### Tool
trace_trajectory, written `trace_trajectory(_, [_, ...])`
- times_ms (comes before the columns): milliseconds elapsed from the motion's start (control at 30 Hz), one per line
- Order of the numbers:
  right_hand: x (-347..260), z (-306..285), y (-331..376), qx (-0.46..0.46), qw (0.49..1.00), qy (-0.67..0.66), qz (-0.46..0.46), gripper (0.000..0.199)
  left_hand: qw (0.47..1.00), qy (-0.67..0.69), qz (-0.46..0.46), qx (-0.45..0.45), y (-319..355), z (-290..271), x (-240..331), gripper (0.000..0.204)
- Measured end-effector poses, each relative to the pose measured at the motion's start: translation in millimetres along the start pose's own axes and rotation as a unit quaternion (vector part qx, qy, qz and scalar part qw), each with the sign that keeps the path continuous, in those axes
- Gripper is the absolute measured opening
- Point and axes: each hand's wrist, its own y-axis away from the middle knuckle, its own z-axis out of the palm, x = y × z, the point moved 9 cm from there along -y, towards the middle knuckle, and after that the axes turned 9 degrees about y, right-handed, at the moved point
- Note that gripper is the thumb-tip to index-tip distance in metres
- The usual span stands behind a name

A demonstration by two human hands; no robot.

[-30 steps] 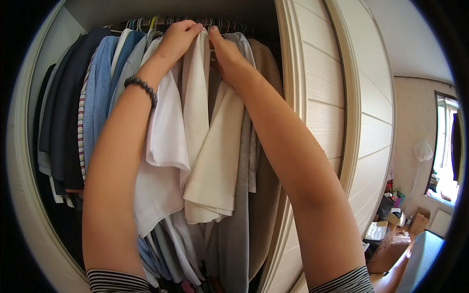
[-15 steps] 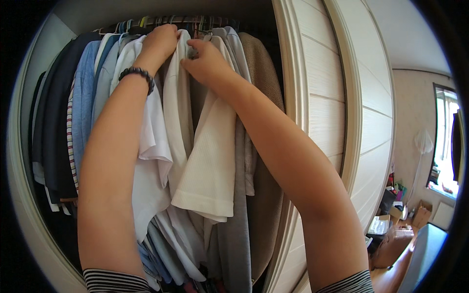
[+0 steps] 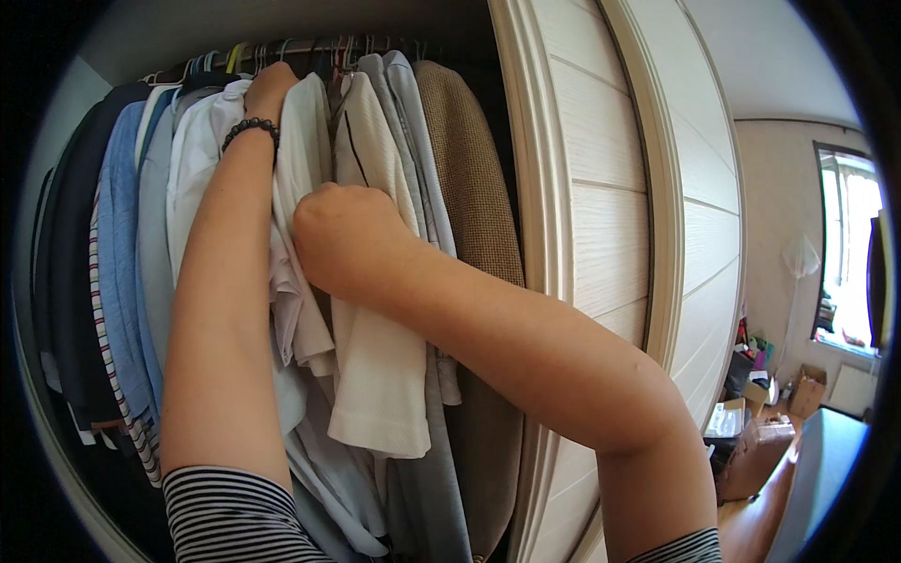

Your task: The person picks up a blue t-shirt from a pile on the bed, places it on a hanger, and hangs it in a closet. They then sit on the bed and use a seam ripper to remove stitches from a floral garment.

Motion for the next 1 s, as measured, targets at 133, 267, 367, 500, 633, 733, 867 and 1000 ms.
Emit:
trace_trajectory(133, [-4,2,-2,0.004,1.000,-0.011,-0.006,0.019,0.986,-0.128,0.102,0.023,10,26,-14,0.039])
trace_trajectory(267, [-6,7,0,0.000,1.000,-0.013,-0.005,0.029,0.993,0.101,0.025,0.052,71,47,-52,0.037])
trace_trajectory(367, [-9,10,-1,-0.007,1.000,0.000,-0.004,0.032,0.933,0.353,-0.062,0.014,85,67,-71,0.036])
trace_trajectory(500, [-7,11,-3,-0.010,1.000,0.004,0.002,0.033,0.838,0.534,-0.093,-0.059,83,76,-62,0.036])
trace_trajectory(633, [-4,6,-7,0.013,0.999,-0.041,0.018,0.026,0.769,0.637,0.007,-0.046,100,35,-26,0.039])
trace_trajectory(733, [-4,-7,-3,0.135,0.990,-0.026,-0.012,0.022,0.832,0.536,0.128,0.060,124,-13,15,0.041])
trace_trajectory(867, [-2,-11,-5,0.117,0.991,-0.058,0.008,0.018,0.950,0.234,0.188,0.091,135,-30,36,0.037])
trace_trajectory(1000, [14,-22,-2,0.139,0.982,-0.107,0.070,0.019,0.959,0.174,0.190,0.116,127,-48,25,0.030])
